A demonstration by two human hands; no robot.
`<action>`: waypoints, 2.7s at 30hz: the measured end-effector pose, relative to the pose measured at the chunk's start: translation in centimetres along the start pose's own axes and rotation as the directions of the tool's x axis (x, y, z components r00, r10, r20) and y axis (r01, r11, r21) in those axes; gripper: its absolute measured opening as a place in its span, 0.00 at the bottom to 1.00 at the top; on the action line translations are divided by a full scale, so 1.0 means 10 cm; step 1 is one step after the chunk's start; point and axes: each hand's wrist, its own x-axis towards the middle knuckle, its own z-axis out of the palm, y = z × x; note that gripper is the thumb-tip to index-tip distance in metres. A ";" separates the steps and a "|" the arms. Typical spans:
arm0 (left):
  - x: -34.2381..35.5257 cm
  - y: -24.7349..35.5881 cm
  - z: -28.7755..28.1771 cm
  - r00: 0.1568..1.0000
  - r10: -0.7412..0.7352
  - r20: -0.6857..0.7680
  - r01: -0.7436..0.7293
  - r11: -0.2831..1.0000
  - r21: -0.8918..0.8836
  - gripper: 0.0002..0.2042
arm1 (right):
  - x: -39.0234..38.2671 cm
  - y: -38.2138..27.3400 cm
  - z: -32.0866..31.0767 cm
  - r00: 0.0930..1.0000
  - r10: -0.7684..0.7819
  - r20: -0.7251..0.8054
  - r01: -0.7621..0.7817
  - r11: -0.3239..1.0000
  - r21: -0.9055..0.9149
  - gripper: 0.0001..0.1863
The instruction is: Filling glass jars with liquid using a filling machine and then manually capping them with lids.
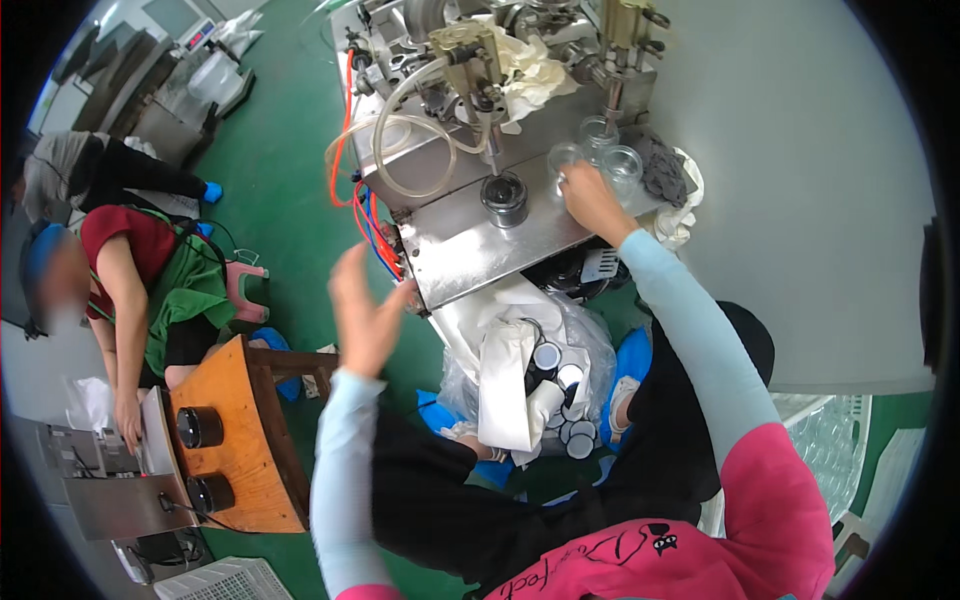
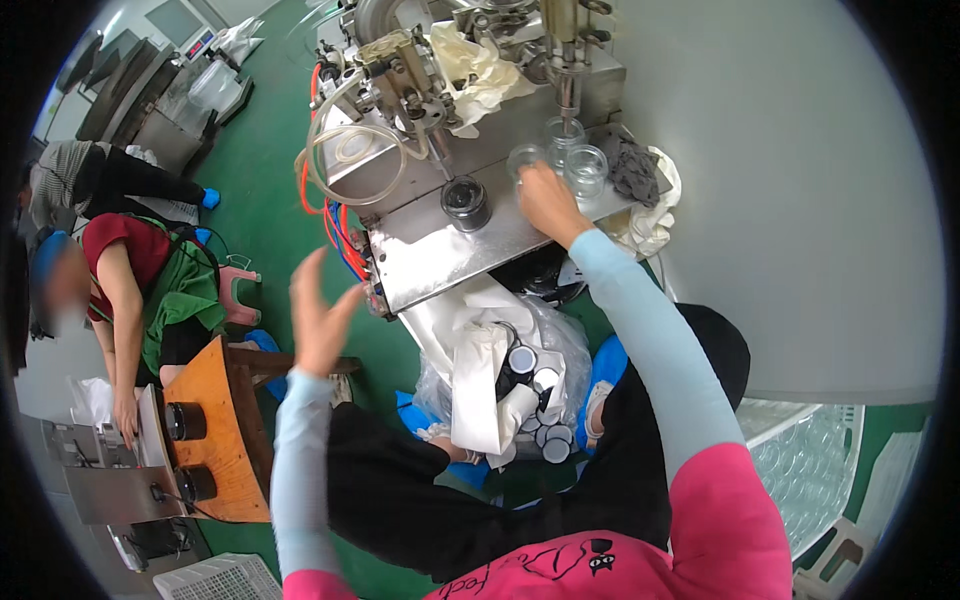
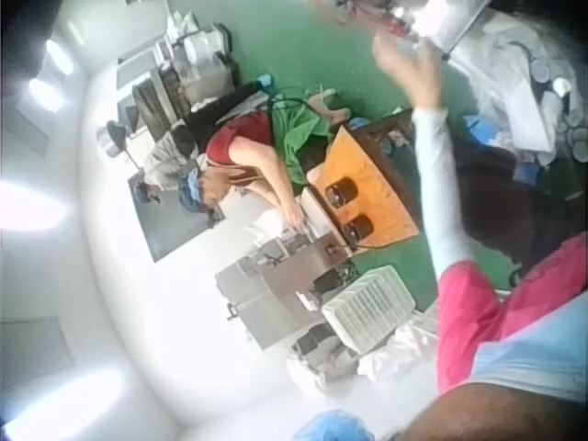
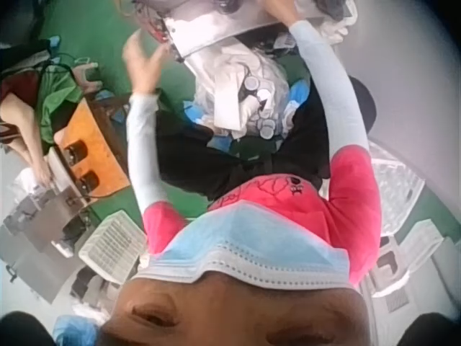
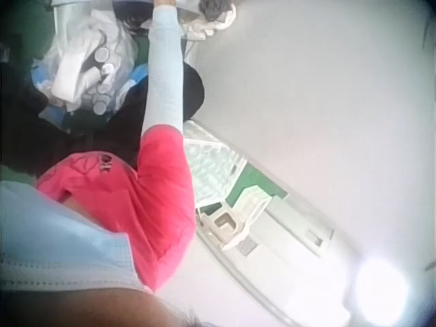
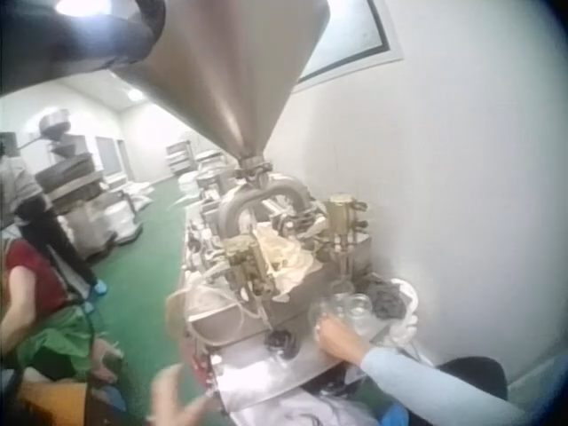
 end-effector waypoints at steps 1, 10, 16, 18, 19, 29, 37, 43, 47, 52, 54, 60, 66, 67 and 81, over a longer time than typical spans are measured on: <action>0.11 0.05 0.27 0.994 -0.078 0.078 0.091 0.979 -0.184 0.37 | -0.02 -0.11 -0.01 1.000 -0.021 0.007 0.020 1.000 0.012 0.11; 0.72 0.36 1.65 0.978 -0.199 0.069 0.210 0.907 -0.365 0.33 | -0.15 -0.21 -0.14 0.993 -0.103 0.064 0.099 0.993 0.061 0.08; 0.36 0.20 1.18 0.977 -0.187 0.106 0.207 0.951 -0.229 0.34 | -0.08 -0.51 0.03 0.952 -0.300 0.068 0.275 0.928 0.251 0.07; 0.25 0.17 1.08 0.975 -0.183 0.129 0.210 0.949 -0.237 0.37 | -0.08 -0.58 0.08 0.950 -0.299 0.096 0.267 0.930 0.253 0.08; 0.22 0.15 1.04 0.974 -0.183 0.132 0.210 0.950 -0.232 0.37 | -0.07 -0.58 0.11 0.945 -0.302 0.123 0.267 0.934 0.238 0.09; -0.15 -1.11 0.35 0.748 -0.592 0.301 0.663 0.647 -0.376 0.20 | -0.41 -0.61 -0.17 0.978 0.060 0.198 -0.178 0.732 0.658 0.12; -0.12 -1.14 0.68 0.512 -0.432 0.743 0.856 0.186 -0.482 0.10 | -2.11 0.47 1.60 0.604 -0.012 0.797 -0.205 0.964 0.170 0.13; -0.17 -1.19 0.59 0.559 -0.421 0.714 0.824 0.188 -0.534 0.07 | -2.42 0.23 1.98 0.703 0.147 0.695 -0.242 0.970 0.039 0.26; 0.05 -1.07 0.29 0.657 -0.564 0.500 0.733 0.634 -0.248 0.10 | -2.29 0.06 1.90 0.692 0.259 0.674 -0.214 0.965 -0.151 0.14; 0.36 -0.39 0.04 0.845 -0.411 0.341 0.533 0.699 -0.477 0.17 | -2.46 0.24 1.87 0.759 0.183 0.624 -0.108 0.982 -0.156 0.08; 0.34 -0.13 0.23 0.899 -0.271 0.344 0.425 0.729 -0.536 0.28 | -2.45 0.19 1.84 0.730 0.165 0.663 -0.068 0.983 -0.169 0.07; 0.24 0.08 1.10 0.949 -0.214 0.231 0.313 0.710 -0.630 0.44 | -2.25 0.09 1.68 0.758 0.332 0.562 -0.377 0.925 -0.038 0.07; 0.14 0.09 1.25 0.913 -0.348 0.211 0.400 0.673 -0.621 0.36 | -1.57 -0.12 0.88 0.652 0.350 0.673 -0.579 -0.344 0.739 0.14; 0.12 0.13 1.21 0.899 -0.357 0.252 0.433 0.651 -0.623 0.36 | -1.46 -0.20 0.70 0.718 0.286 0.635 -0.474 -0.468 0.746 0.15; -0.52 0.96 0.07 0.942 -0.177 0.287 0.324 0.706 -0.630 0.27 | -1.01 -1.62 -0.65 0.769 -0.638 -0.049 0.557 0.630 0.541 0.17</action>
